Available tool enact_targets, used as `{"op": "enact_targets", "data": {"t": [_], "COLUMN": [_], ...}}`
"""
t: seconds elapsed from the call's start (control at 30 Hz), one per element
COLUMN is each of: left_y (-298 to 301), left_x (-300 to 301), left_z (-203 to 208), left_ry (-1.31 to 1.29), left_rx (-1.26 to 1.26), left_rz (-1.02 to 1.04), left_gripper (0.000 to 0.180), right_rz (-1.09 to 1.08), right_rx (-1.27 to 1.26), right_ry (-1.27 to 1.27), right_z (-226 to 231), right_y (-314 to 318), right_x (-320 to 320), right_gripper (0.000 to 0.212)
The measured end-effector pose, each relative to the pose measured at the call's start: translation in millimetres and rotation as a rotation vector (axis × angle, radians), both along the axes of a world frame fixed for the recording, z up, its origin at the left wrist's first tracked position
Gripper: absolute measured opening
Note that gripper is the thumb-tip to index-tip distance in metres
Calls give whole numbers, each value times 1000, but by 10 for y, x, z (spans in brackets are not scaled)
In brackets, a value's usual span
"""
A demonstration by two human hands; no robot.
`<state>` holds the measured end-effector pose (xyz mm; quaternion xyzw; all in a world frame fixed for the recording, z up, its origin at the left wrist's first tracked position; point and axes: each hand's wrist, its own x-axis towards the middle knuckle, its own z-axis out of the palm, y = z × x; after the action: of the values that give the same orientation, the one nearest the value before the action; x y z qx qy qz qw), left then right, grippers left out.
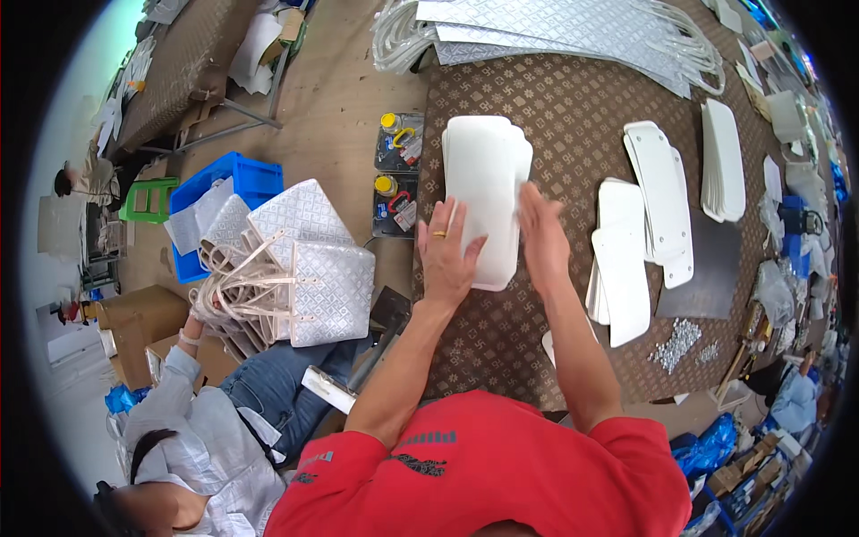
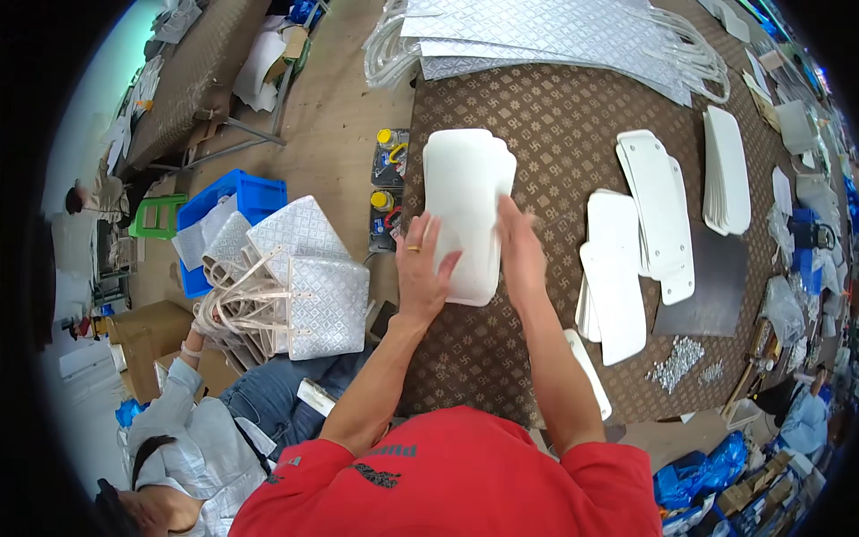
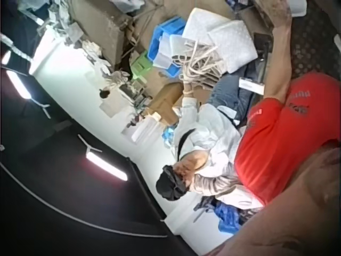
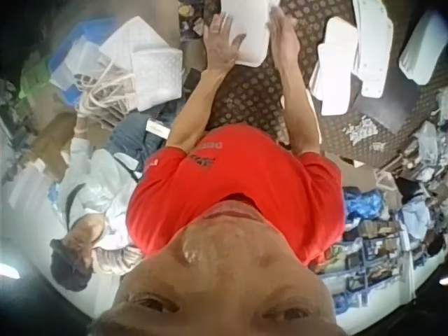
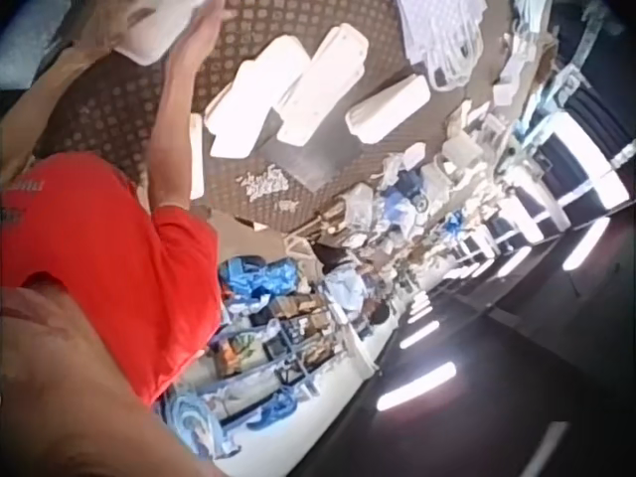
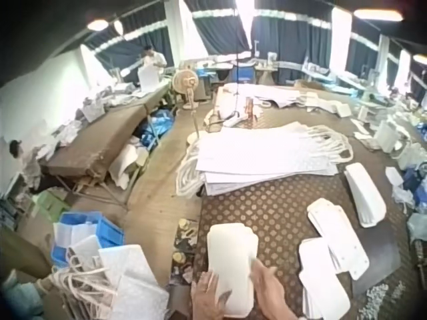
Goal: Manually inserting metal rivets into plastic components and securing them with a hammer at an assembly workbench.
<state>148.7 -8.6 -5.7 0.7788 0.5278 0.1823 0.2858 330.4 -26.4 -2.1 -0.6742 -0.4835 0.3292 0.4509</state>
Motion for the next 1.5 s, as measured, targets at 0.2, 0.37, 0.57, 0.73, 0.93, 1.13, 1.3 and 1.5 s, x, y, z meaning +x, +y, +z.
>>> {"op": "enact_targets", "data": {"t": [0.2,0.37,0.57,0.73,0.93,1.13,1.3,1.5], "left_y": [-467,-833,-623,-792,32,-394,-1508,-2268], "left_x": [6,113,24,312,354,332,40,266], "left_z": [340,260,-346,118,80,-268,-483,-646], "left_ry": [-688,-945,-421,-1375,-1464,-397,64,-375], "left_rx": [-170,-141,-126,-1652,-1185,-672,-50,-607], "left_rz": [-145,-432,-478,-73,38,-42,-96,422], "left_gripper": [67,64,69,72,71,51,60,65], "right_rz": [-311,-345,-469,-417,-282,-817,-627,-125], "right_rx": [215,-3,182,288,-195,-378,-344,-541], "right_ry": [1529,1555,511,-403,-160,103,-105,-493], "right_z": [282,105,948,220,-180,-766,-677,-566], "right_y": [-929,-1342,-1663,-1582,-2556,-3684,-3709,-2996], "right_x": [-412,-698,-779,-1138,-888,273,774,389], "right_gripper": [83,91,79,58,32,26,37,49]}}
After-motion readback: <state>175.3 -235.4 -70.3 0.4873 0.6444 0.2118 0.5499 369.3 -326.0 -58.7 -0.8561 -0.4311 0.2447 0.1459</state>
